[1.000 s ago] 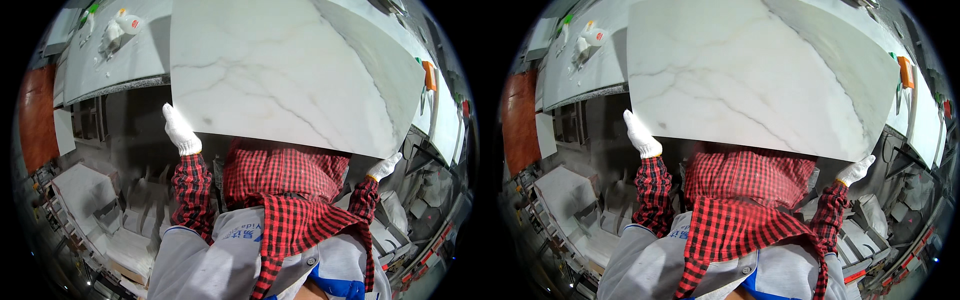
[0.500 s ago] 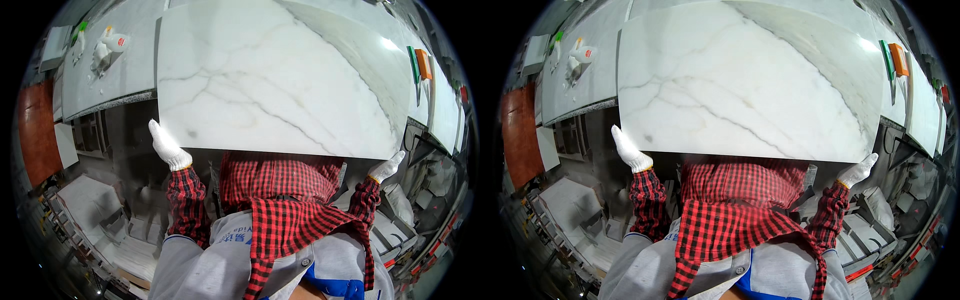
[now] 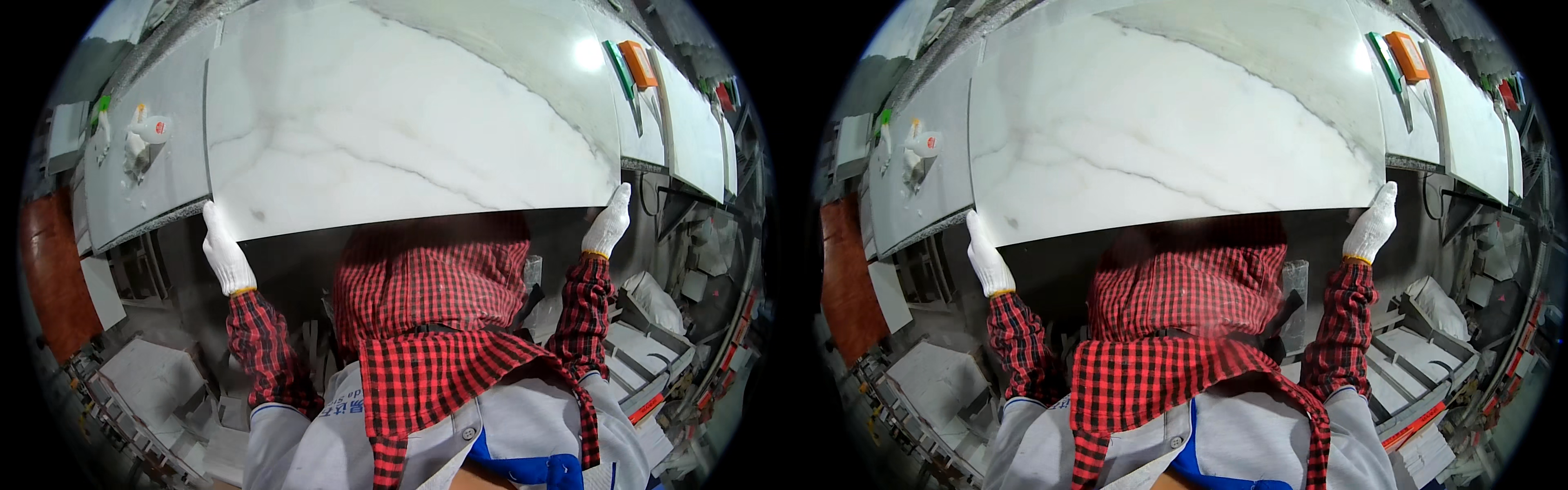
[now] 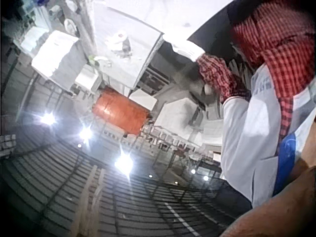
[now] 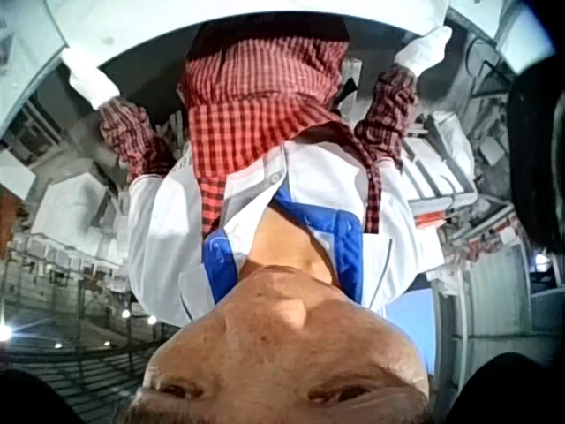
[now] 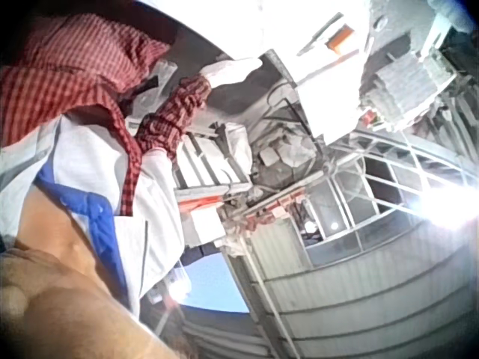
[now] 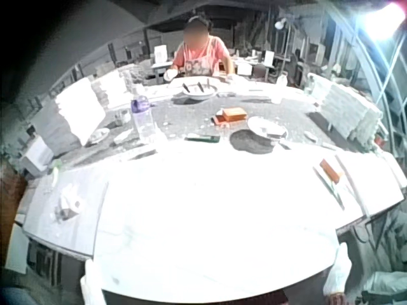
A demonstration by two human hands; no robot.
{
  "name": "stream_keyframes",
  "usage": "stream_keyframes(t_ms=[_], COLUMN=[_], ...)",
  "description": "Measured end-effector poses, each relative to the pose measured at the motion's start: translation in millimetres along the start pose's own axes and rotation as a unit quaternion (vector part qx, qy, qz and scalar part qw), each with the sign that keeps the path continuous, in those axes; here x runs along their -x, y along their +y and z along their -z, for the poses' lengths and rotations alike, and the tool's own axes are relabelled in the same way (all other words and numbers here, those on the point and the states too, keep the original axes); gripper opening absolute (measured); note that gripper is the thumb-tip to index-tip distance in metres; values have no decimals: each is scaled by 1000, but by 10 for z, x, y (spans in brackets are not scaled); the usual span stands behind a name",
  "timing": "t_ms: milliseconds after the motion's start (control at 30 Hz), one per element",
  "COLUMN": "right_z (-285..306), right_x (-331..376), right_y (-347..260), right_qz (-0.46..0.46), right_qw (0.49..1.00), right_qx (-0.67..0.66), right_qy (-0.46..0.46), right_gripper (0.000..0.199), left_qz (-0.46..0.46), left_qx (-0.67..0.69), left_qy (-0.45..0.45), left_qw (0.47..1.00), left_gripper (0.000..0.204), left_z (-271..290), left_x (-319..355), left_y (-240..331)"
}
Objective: The person applies a white paste to a marble-like tile using a putty knife, spreads it into a crack, and smooths the surface. They repeatedly scrape and wipe the tile, occasionally lifting it to inspect the repair.
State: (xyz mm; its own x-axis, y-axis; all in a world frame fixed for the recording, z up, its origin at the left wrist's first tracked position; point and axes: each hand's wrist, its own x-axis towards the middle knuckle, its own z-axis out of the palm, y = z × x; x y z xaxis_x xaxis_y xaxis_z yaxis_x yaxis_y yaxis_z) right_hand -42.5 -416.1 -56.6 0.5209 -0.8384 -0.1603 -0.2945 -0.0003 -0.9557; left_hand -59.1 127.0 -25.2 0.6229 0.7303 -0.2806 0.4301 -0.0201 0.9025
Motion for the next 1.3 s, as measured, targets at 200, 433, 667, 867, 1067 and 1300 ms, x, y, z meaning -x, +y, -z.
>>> stream_keyframes(t_ms=[200, 433, 667, 867, 1067, 1300], right_z=[88, 139, 327, 502, 331, 481], right_x=[-79, -114, -13, 12, 32, -78], right_y=[56, 105, 140, 1, -148, -91], right_qz=[6, 14, 22, 67, 129, 87], right_qw=[1000, 1000, 997, 996, 990, 988], right_qx=[11, 10, 49, 54, 55, 126], right_qy=[-4, -27, -47, -29, 2, -30], right_gripper=[47, 45, 44, 49, 40, 39], left_qz=[-418, -545, -633, -385, -242, -271], left_qx=[-410, -472, -174, -140, -335, -470], left_qy=[60, -144, -454, -626, -512, -386], left_qw=[808, 678, 603, 664, 753, 746], left_gripper=[32, 65, 48, 27, 39, 35], left_z=[233, -990, -1596, -1055, -653, -251], left_x=[206, 499, 1620, 1348, 1000, 515], left_y=[208, 475, 264, 180, -13, -592])
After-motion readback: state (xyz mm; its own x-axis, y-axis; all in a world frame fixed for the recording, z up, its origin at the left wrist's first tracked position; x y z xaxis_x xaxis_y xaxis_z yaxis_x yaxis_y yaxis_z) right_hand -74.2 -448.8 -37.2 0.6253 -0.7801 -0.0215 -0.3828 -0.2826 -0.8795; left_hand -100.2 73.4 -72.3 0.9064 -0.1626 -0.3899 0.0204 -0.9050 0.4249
